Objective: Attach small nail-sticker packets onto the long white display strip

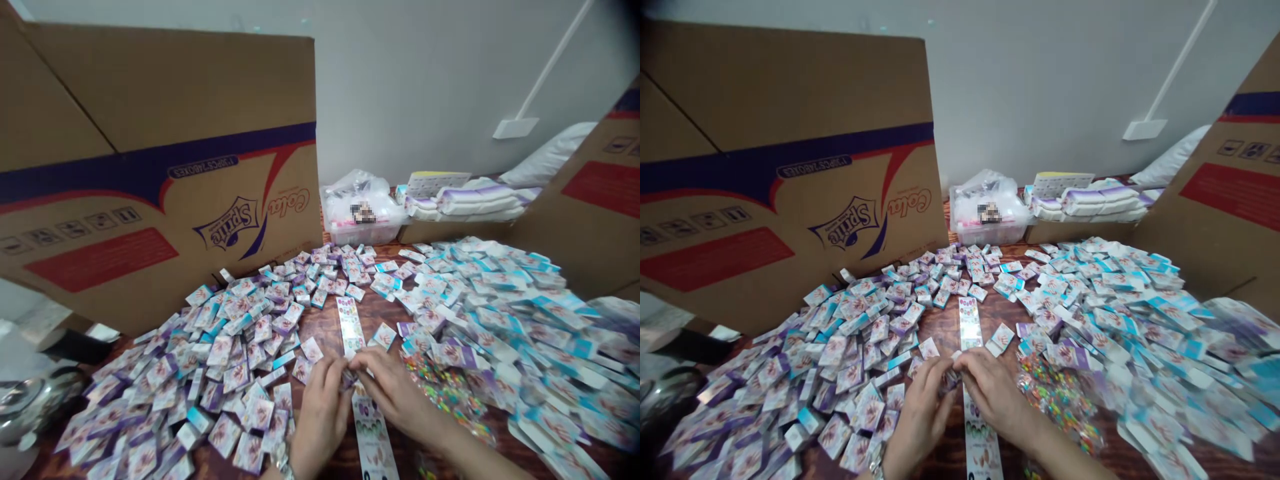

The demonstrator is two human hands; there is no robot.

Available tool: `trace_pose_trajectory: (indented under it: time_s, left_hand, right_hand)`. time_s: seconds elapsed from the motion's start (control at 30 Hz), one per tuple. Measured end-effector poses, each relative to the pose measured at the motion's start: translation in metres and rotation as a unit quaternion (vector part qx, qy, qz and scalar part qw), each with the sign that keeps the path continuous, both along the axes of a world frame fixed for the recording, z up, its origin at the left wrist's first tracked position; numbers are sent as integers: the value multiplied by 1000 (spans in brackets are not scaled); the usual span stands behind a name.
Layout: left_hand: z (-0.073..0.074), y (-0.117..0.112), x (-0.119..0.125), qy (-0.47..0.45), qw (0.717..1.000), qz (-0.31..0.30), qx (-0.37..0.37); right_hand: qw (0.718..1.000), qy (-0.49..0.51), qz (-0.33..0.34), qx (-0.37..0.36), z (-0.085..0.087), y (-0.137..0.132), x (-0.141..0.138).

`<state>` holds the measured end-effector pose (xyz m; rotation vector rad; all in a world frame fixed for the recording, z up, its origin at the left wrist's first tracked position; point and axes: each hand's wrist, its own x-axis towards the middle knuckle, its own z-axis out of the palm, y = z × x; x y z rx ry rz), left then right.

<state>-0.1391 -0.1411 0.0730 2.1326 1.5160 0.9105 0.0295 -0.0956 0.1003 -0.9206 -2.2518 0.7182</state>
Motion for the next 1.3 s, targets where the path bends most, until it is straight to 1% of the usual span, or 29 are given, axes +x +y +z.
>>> trace_pose_trajectory:
  time_s: [0.03,0.1,0.17,0.2,0.23,0.3,0.33,0.37,0.53,0.67,0.73,0.83,0.93,1.0,1.1,1.2,1.3]
  left_hand:
    - [0,0,1,1,1000,1,6]
    - [1,0,3,7,1000,7,30]
    - [2,-1,5,14,998,13,54]
    - [3,-1,5,20,997,14,68]
    - [3,-1,6,27,996,15,82]
    - [2,-1,6,40,993,14,106]
    - [2,-1,6,46,992,13,116]
    - [1,0,5,50,991,13,124]
    - [1,3,4,68,989,4,132]
    - [3,2,5,65,991,11,118]
    - [2,1,6,56,992,19,109]
    - [-2,0,7,50,992,36,110]
    - [-7,-1,7,63,990,45,116]
    - [-8,-2,8,78,990,41,107]
    - [-8,-4,11,101,988,40,106]
    - [-9,-6,13,126,985,41,110]
    - [-8,-8,12,132,987,27,90]
  right_hand:
    - [1000,16,-2,-4,-1,0,-1]
    - [999,46,-21,17,-3,-1,-4]
    - [994,75,-73,36,-7,-3,-7]
    - [990,92,-103,20,-9,-4,-8]
    - [985,109,-130,-19,-10,-6,-10]
    - [968,148,-162,-121,-11,-9,-12]
    - [959,166,-165,-161,-10,-11,-13]
    - [952,182,-162,-184,-9,-13,-14]
    - [938,226,-138,-225,-1,-18,-18]
    - [907,270,-149,-286,-5,-15,-21]
    - [904,267,-157,-294,-8,-13,-22]
    - [917,237,-174,-269,-10,-12,-23]
    - [939,186,-199,-212,-6,-14,-22]
    - [956,148,-199,-155,0,-18,-22]
    - [977,129,-166,-40,3,-27,-24]
    - [979,126,-147,64,-1,-35,-27]
    - [977,108,-144,117,-7,-40,-28]
